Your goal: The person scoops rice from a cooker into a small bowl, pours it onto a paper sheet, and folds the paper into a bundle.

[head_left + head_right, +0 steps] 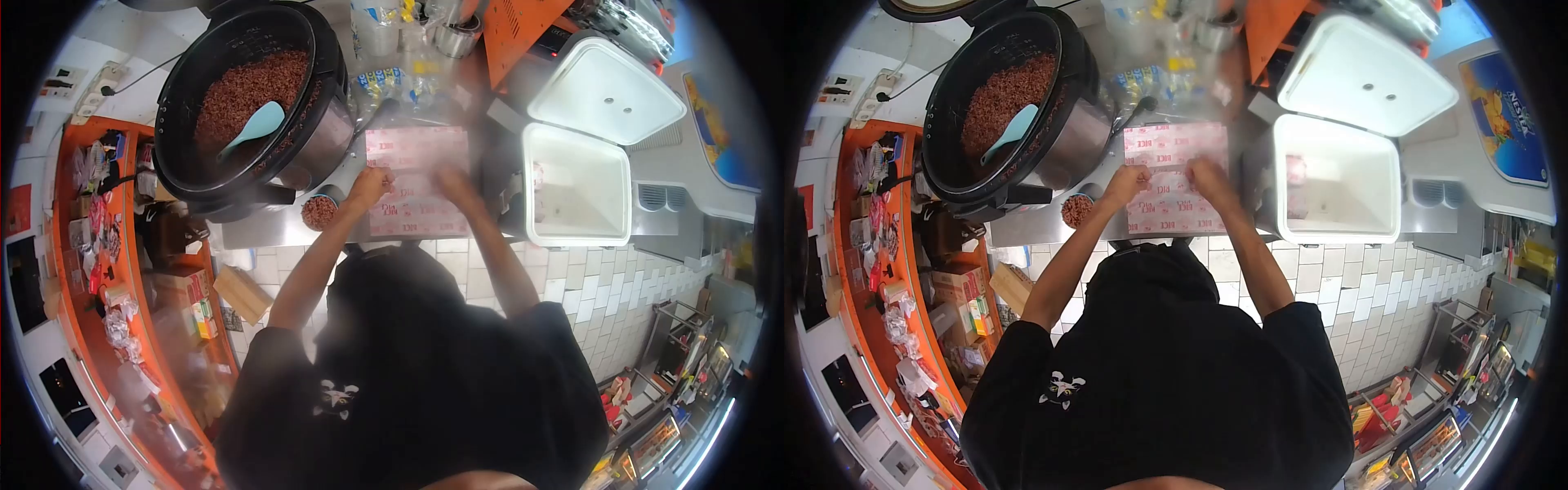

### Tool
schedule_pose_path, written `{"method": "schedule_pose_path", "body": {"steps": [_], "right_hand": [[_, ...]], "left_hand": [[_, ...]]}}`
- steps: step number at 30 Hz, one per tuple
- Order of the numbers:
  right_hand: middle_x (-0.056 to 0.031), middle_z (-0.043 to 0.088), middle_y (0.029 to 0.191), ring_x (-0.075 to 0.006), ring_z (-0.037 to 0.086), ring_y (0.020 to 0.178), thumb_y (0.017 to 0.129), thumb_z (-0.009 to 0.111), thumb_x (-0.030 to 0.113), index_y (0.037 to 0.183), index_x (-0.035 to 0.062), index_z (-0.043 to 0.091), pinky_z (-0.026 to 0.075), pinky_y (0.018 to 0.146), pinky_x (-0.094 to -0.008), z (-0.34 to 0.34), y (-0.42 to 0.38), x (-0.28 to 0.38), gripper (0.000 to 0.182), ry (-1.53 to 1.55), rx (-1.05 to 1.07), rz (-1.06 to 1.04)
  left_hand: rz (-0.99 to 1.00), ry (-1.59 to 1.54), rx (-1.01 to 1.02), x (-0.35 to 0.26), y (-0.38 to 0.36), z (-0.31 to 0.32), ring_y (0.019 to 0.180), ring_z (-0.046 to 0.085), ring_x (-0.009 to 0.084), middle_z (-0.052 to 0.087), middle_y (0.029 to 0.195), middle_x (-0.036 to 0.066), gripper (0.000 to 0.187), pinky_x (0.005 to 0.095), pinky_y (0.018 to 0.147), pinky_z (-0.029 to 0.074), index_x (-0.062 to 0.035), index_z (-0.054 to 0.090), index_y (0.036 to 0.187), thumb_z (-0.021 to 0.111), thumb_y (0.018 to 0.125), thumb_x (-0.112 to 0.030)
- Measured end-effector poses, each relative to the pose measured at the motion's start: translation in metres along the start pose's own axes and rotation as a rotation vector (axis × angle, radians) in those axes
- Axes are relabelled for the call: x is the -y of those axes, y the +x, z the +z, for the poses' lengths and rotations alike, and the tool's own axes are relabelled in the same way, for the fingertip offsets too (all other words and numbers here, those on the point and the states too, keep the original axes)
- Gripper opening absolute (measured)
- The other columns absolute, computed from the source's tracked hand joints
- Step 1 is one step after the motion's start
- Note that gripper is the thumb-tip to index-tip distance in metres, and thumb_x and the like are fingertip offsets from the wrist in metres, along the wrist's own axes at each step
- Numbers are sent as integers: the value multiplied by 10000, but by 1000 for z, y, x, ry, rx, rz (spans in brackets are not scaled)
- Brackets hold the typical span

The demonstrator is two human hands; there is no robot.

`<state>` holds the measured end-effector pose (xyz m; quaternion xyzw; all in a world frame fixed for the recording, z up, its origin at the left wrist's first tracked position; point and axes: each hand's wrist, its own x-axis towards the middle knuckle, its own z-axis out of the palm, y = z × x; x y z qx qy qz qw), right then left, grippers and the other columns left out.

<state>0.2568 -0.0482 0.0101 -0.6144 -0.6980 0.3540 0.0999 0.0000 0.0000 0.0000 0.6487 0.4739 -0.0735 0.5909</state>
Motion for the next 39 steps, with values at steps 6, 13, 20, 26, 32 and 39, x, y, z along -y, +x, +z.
{"method": "schedule_pose_path", "body": {"steps": [6, 13, 20, 26, 32, 39], "right_hand": [[-193, 641, 912, -372, 640, 865, 754, 682, 75, 828, 44, 648, 502, 729, -451, 9, 2, 0, 87, -372, -573, -332], [-178, 649, 954, -358, 632, 921, 781, 677, 86, 1010, 43, 669, 492, 785, -458, 23, -41, -4, 233, -235, -262, -277], [-181, 667, 1038, -382, 637, 948, 875, 612, 112, 1126, 62, 649, 493, 840, -465, -7, -73, 8, 258, -104, -228, -429], [-190, 659, 927, -377, 645, 861, 848, 596, 53, 1028, 36, 666, 502, 791, -462, -17, -37, 24, 194, 36, -47, -70], [-164, 654, 1023, -400, 638, 915, 850, 605, 63, 980, 78, 632, 511, 764, -437, 12, -5, 15, 134, -309, -286, -237], [-60, 592, 955, -181, 597, 962, 789, 608, -76, 964, 83, 550, 494, 823, -325, 1, -28, 10, 244, 394, -20, -225]], "left_hand": [[375, 595, -1080, -21, -14, 26, 814, 662, 303, 686, 829, 102, 192, 437, 827, 478, -67, 668, 805, 817, 708, -139], [467, 537, -717, 11, -15, 54, 856, 650, 318, 681, 874, 100, 251, 444, 855, 461, -78, 682, 919, 784, 739, -222], [650, 497, -723, 8, -60, 61, 923, 669, 310, 716, 1012, 123, 219, 440, 850, 468, -85, 658, 1064, 663, 860, -166], [289, 395, -474, 6, -18, 37, 930, 677, 333, 713, 996, 137, 336, 446, 890, 468, -91, 614, 1134, 708, 813, -121], [255, 707, -753, -47, -10, 42, 1083, 626, 342, 636, 1127, 165, 333, 469, 897, 473, -85, 583, 1104, 703, 794, -70], [543, -49, -79, -2, -20, 9, 1164, 584, 240, 561, 1213, 84, 400, 382, 954, 492, -62, 568, 1154, 721, 787, -16]]}}
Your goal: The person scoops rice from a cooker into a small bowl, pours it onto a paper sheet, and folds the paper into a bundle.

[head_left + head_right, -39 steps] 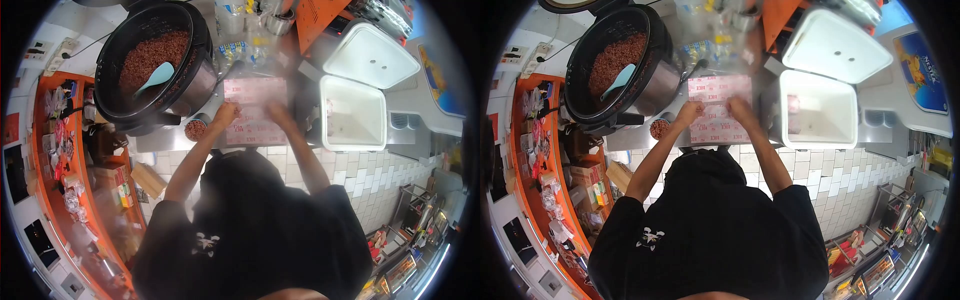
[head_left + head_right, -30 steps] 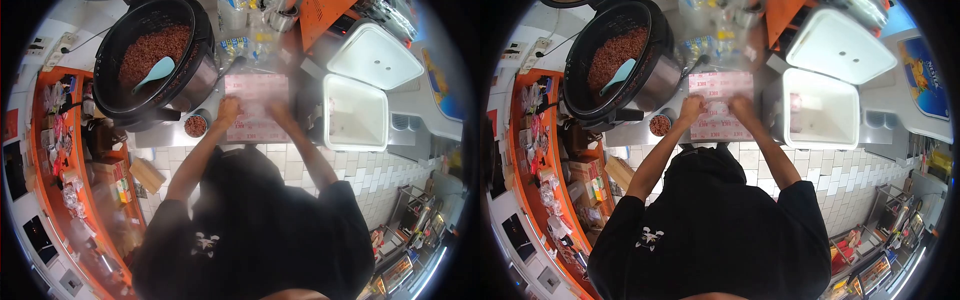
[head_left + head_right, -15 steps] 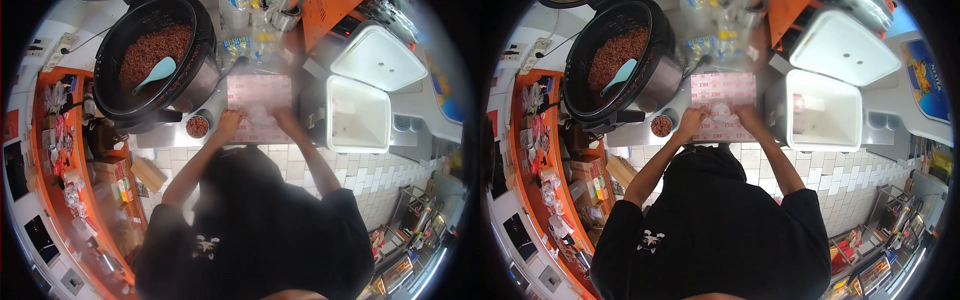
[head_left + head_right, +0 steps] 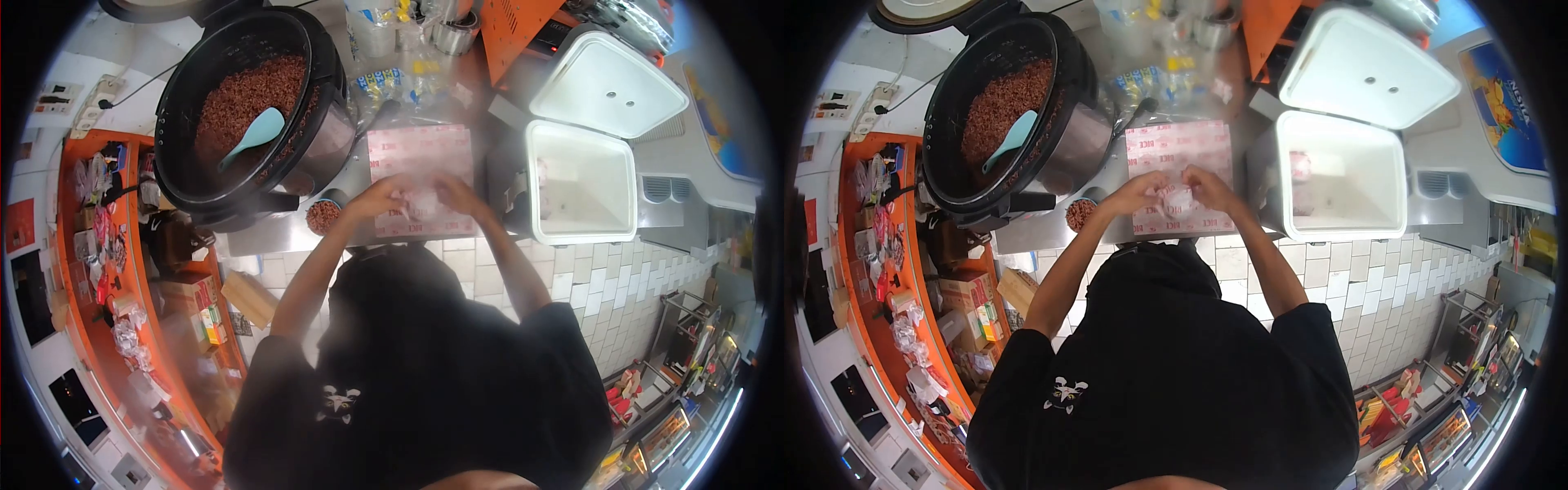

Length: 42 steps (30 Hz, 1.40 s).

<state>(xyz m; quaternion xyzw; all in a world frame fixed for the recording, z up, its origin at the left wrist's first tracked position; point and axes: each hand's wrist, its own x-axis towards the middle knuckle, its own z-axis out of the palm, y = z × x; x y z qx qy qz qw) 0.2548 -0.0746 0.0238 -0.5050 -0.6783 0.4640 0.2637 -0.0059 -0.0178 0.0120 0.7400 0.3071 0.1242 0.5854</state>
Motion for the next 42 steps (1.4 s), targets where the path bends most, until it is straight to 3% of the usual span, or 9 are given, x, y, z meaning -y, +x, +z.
{"method": "schedule_pose_path", "body": {"steps": [5, 11, 17, 22, 31, 34, 36, 39, 42], "right_hand": [[18, 568, 1088, -141, 528, 1079, 789, 670, -22, 1083, 69, 577, 467, 905, -312, 7, -11, 74, 322, 629, 54, 128], [-8, 592, 953, -93, 558, 934, 760, 668, -47, 1008, 51, 569, 471, 792, -242, -9, 1, 121, 284, 481, -250, 6], [-24, 639, 832, -86, 588, 839, 845, 641, -4, 984, 27, 581, 480, 744, -247, -1, 11, 184, 155, 198, -490, 42], [-51, 658, 932, -124, 613, 852, 1008, 584, 367, 1073, 40, 626, 494, 761, -284, 32, 18, 195, 336, 1503, -854, 145], [-97, 489, 1404, -212, 536, 1220, 978, 551, 500, 1459, 94, 420, 473, 1007, -380, 33, 18, 167, 643, 1781, -127, 122], [-145, 512, 1404, -270, 554, 1235, 974, 453, 603, 1489, 78, 361, 426, 1073, -407, 10, 11, 187, 741, 1424, -310, 127], [-99, 507, 1360, -165, 556, 1177, 950, 638, 474, 1407, 72, 471, 489, 925, -313, -15, -4, 210, 631, 959, -666, -72], [-79, 606, 1179, -156, 607, 1027, 887, 732, 334, 1299, 45, 561, 513, 861, -316, -59, -35, 230, 532, 402, -708, -54], [-54, 694, 981, -152, 654, 879, 808, 822, 242, 1196, 30, 643, 540, 775, -318, -112, -70, 224, 477, 241, -707, -1]], "left_hand": [[-104, -1233, 35, -16, -30, 4, 980, 614, 94, 660, 1104, 34, 314, 258, 828, 485, -62, 588, 1220, 657, 918, -16], [-121, -469, -309, -38, -42, -18, 972, 611, 103, 647, 1080, 7, 325, 243, 833, 482, -43, 589, 1190, 715, 891, -41], [-76, -611, -682, -159, -30, -9, 1056, 617, 156, 616, 1136, 71, 488, 310, 891, 518, -6, 530, 1196, 800, 790, -18], [34, -711, -532, -184, -28, -23, 993, 614, 123, 653, 1076, 46, 587, 276, 867, 508, -50, 565, 1172, 858, 665, -9], [205, -262, -318, -207, -37, -13, 1154, 526, 181, 521, 1288, 78, 940, 311, 1016, 405, -24, 424, 1395, 915, 599, -120], [127, -296, -317, -191, -27, 0, 1224, 489, 202, 496, 1329, 87, 895, 332, 1076, 350, -31, 405, 1411, 883, 692, -265], [177, -349, -335, -192, -15, 10, 1259, 468, 211, 485, 1344, 91, 842, 339, 1100, 323, -35, 395, 1418, 835, 794, -388], [100, -694, -421, -234, 12, 22, 1314, 439, 241, 428, 1400, 114, 905, 369, 1095, 337, -39, 311, 1452, 190, 938, -773], [253, -504, -318, -261, 34, 43, 1362, 382, 277, 322, 1491, 131, 943, 419, 1125, 299, -37, 237, 1485, 186, 923, -793]]}}
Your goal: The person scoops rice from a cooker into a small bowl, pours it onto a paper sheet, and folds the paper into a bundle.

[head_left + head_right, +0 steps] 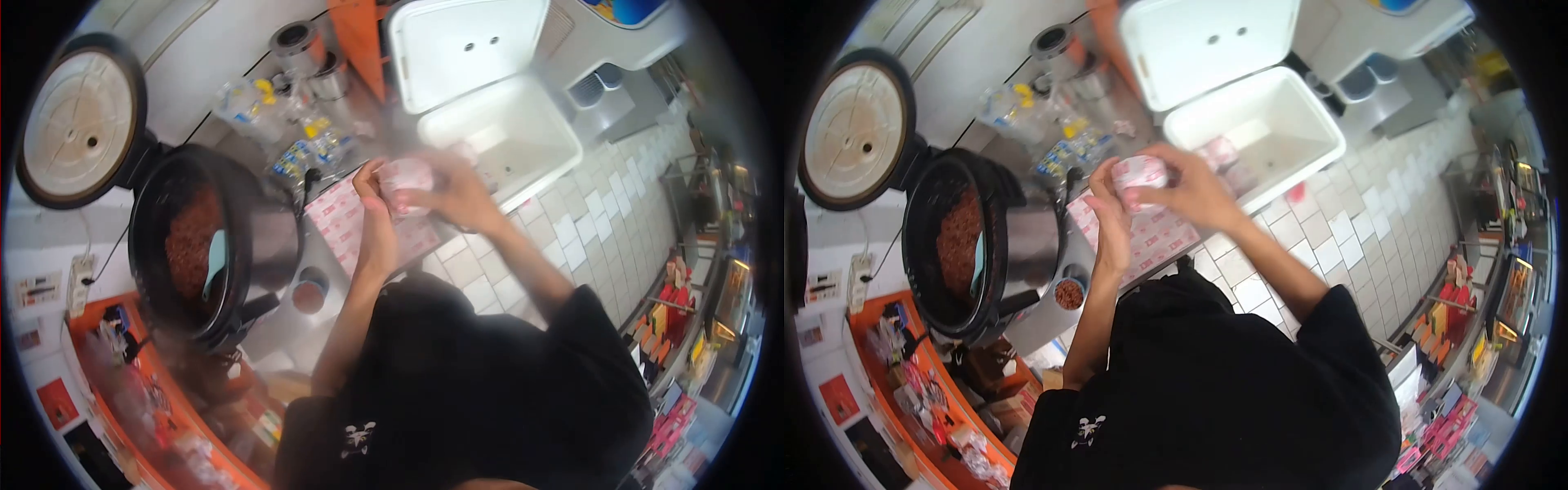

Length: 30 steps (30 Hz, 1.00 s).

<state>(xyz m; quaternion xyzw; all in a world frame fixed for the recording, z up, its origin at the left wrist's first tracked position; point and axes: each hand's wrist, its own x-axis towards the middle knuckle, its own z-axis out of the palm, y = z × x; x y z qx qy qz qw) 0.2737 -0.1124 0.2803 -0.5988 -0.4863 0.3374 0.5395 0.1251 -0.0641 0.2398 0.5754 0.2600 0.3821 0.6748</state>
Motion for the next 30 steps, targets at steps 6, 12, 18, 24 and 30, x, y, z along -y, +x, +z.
{"method": "schedule_pose_path", "body": {"steps": [6, 12, 18, 24, 30], "right_hand": [[-205, 654, 1175, -290, 689, 964, 828, 773, 402, 1317, -58, 537, 599, 761, -367, -186, 76, -122, 712, -398, 164, 657], [-221, 590, 1270, -342, 665, 1032, 823, 784, 390, 1378, -74, 434, 621, 704, -400, -230, 96, -307, 804, -311, 427, 926], [-236, 529, 1340, -329, 619, 1138, 776, 851, 293, 1423, -40, 380, 636, 702, -412, -238, 92, -349, 867, -255, 192, 985], [-233, 598, 1248, -335, 663, 1062, 729, 887, 282, 1388, -110, 388, 643, 678, -376, -200, 75, -299, 915, -216, 195, 768], [-243, 626, 1198, -283, 651, 1085, 758, 850, 223, 1294, -105, 526, 618, 677, -416, -190, 87, -250, 706, -591, 290, 756]], "left_hand": [[52, 375, 20, 62, 19, 41, 1395, 305, 351, 240, 1497, 242, 840, 449, 1172, 215, 33, 90, 1507, 636, 974, -320], [-142, 213, 111, 92, 10, 68, 1417, 287, 333, 201, 1523, 281, 930, 414, 1171, 259, 45, -17, 1525, 673, 945, -186], [-151, 324, 105, 99, 6, 67, 1438, 260, 336, 160, 1548, 279, 946, 421, 1181, 251, 44, -46, 1535, 657, 953, -202], [-115, 271, 73, 109, 4, 71, 1477, 175, 369, 118, 1575, 297, 937, 430, 1205, 175, 82, -8, 1529, 658, 943, -220], [-51, 338, 71, 111, 4, 72, 1498, 121, 394, 80, 1594, 308, 945, 439, 1219, 126, 96, 10, 1523, 661, 941, -268]]}}
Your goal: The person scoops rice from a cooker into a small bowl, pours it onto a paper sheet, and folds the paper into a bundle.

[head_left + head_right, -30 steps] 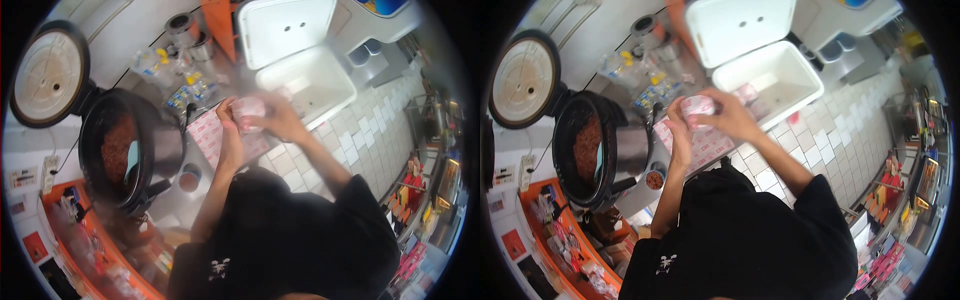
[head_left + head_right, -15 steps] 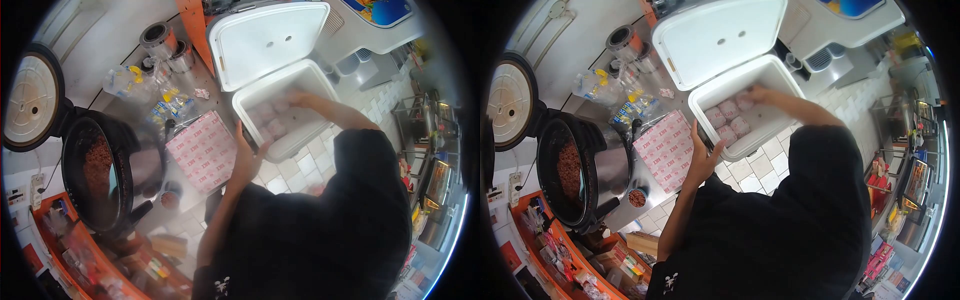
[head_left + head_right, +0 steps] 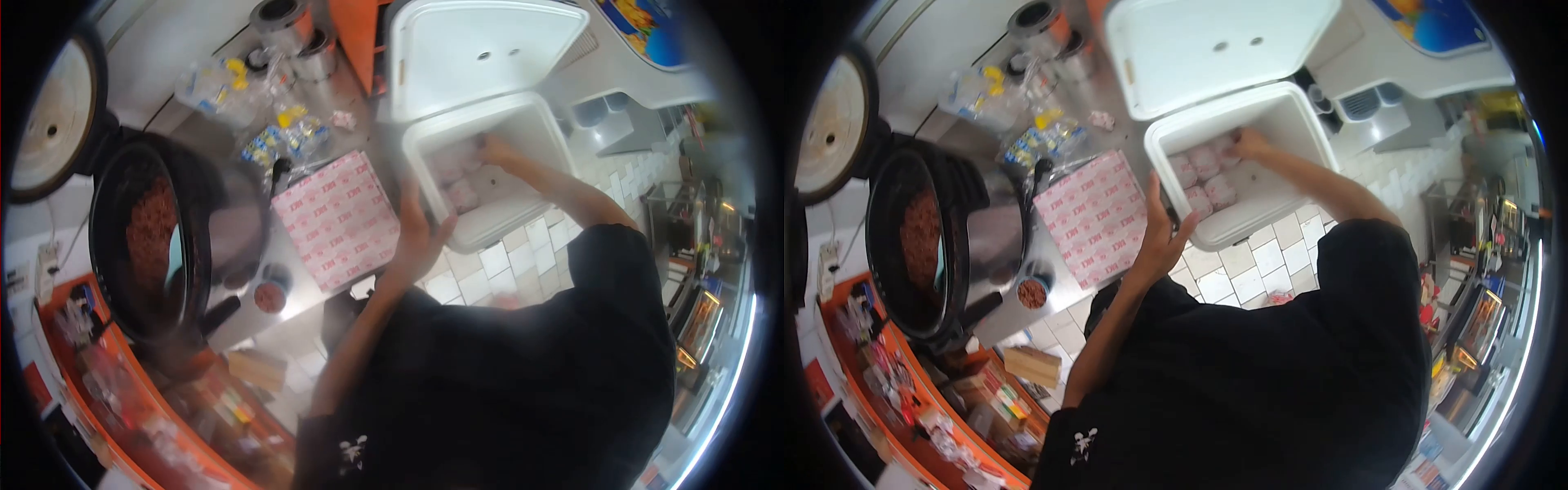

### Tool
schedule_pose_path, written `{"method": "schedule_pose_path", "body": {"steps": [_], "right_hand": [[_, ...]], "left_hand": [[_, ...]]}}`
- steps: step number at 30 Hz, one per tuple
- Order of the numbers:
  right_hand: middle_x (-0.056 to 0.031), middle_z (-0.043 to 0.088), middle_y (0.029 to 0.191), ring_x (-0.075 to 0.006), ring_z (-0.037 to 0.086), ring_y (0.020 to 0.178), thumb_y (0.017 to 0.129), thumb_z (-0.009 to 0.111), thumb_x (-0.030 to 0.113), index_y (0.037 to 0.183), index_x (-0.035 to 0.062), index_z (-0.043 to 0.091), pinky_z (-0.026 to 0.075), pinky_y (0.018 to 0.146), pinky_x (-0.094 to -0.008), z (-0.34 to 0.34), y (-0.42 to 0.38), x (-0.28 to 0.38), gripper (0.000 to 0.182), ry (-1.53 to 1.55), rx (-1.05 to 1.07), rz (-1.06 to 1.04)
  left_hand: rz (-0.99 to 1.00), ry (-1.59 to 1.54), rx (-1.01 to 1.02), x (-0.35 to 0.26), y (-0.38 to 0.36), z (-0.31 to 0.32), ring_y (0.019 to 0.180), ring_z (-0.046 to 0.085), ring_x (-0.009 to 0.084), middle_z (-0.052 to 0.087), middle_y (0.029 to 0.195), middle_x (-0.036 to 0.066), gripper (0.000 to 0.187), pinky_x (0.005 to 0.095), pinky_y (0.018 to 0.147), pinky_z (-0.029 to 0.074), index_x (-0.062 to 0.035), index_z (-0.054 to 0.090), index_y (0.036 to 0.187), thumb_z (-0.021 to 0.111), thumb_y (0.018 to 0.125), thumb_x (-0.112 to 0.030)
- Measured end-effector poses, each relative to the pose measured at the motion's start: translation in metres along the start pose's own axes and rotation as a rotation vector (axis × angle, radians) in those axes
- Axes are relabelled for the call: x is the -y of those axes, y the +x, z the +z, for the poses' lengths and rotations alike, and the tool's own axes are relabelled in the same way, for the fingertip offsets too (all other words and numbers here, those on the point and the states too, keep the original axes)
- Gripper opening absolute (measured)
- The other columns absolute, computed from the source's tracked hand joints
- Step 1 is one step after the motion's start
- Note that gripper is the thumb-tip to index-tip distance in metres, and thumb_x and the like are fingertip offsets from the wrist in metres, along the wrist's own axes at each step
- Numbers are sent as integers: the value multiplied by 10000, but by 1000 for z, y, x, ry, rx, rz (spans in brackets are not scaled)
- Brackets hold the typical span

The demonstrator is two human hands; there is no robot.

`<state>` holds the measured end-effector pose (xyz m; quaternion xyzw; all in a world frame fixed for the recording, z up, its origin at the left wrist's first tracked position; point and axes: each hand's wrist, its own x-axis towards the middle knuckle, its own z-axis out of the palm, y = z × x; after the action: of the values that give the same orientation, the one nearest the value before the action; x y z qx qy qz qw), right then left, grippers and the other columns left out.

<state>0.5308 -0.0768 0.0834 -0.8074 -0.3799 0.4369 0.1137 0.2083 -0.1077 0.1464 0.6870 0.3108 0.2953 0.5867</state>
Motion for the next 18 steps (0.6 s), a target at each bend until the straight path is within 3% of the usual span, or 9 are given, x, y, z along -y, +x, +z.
{"method": "schedule_pose_path", "body": {"steps": [2, 4, 5, 6, 8, 10, 13, 16, 18], "right_hand": [[-225, 629, 1187, -260, 652, 1067, 786, 823, 278, 1274, -69, 554, 609, 733, -422, -13, 0, -6, 657, 128, 133, -34], [-151, 635, 1192, -249, 656, 1012, 848, 761, 388, 1293, 21, 569, 592, 795, -421, -37, -2, -4, 608, 142, 182, 88], [-118, 652, 1071, -218, 651, 939, 886, 705, 406, 1207, 24, 621, 566, 764, -380, -42, -26, 19, 506, 62, 117, -88], [-84, 668, 950, -187, 645, 865, 923, 649, 424, 1121, 28, 672, 540, 733, -339, -48, -52, 44, 443, -36, 30, -262], [-61, 680, 829, -155, 624, 769, 972, 579, 435, 1000, 13, 717, 502, 699, -300, -40, -129, 116, 445, -27, -140, -458], [-86, 678, 822, -186, 628, 735, 975, 577, 452, 924, -9, 700, 500, 699, -324, -13, -197, 158, 479, 300, -43, -613], [-144, 669, 826, -250, 643, 696, 965, 604, 426, 855, -26, 658, 512, 690, -359, 80, -223, 161, 468, 927, 522, -915], [-127, 669, 924, -207, 653, 816, 1004, 579, 276, 969, -26, 645, 530, 755, -333, 189, -216, 187, 311, 746, 782, -629], [-98, 653, 1037, -183, 648, 931, 1044, 501, 369, 1108, 9, 626, 529, 802, -325, 260, -194, 185, 387, 732, 864, -296]], "left_hand": [[107, 83, 57, 3, -1, -7, 1508, 96, 372, 16, 1614, 285, 964, 438, 1216, 139, 36, -84, 1543, 630, 974, -275], [-41, -69, 157, -2, -12, -37, 1513, 80, 375, -10, 1619, 284, 987, 445, 1220, 116, 11, -86, 1551, 642, 967, -312], [-43, -176, 12, 6, -28, -47, 1496, 150, 400, 91, 1617, 267, 973, 454, 1215, 146, -2, 56, 1566, 691, 925, -365], [-74, -158, -49, 14, -46, -72, 1496, 150, 400, 91, 1617, 267, 973, 454, 1215, 146, -2, 56, 1566, 691, 925, -365], [-133, 321, 26, 27, -92, -136, 1463, 230, 431, 216, 1593, 241, 950, 475, 1195, 214, -34, 231, 1549, 757, 846, -399], [-295, 924, 3, 34, -135, -182, 1420, 297, 443, 324, 1548, 207, 932, 532, 1158, 266, -91, 356, 1510, 823, 752, -369], [-319, 1070, -65, 57, -193, -224, 1406, 322, 428, 335, 1540, 190, 969, 578, 1134, 286, -167, 346, 1521, 851, 707, -320], [-332, 1243, -18, 71, -210, -242, 1388, 354, 403, 351, 1531, 170, 1005, 590, 1119, 305, -219, 315, 1533, 860, 689, -271], [-331, 1375, 12, 92, -206, -246, 1386, 365, 379, 342, 1538, 164, 1028, 573, 1113, 326, -249, 269, 1550, 844, 698, -213]]}}
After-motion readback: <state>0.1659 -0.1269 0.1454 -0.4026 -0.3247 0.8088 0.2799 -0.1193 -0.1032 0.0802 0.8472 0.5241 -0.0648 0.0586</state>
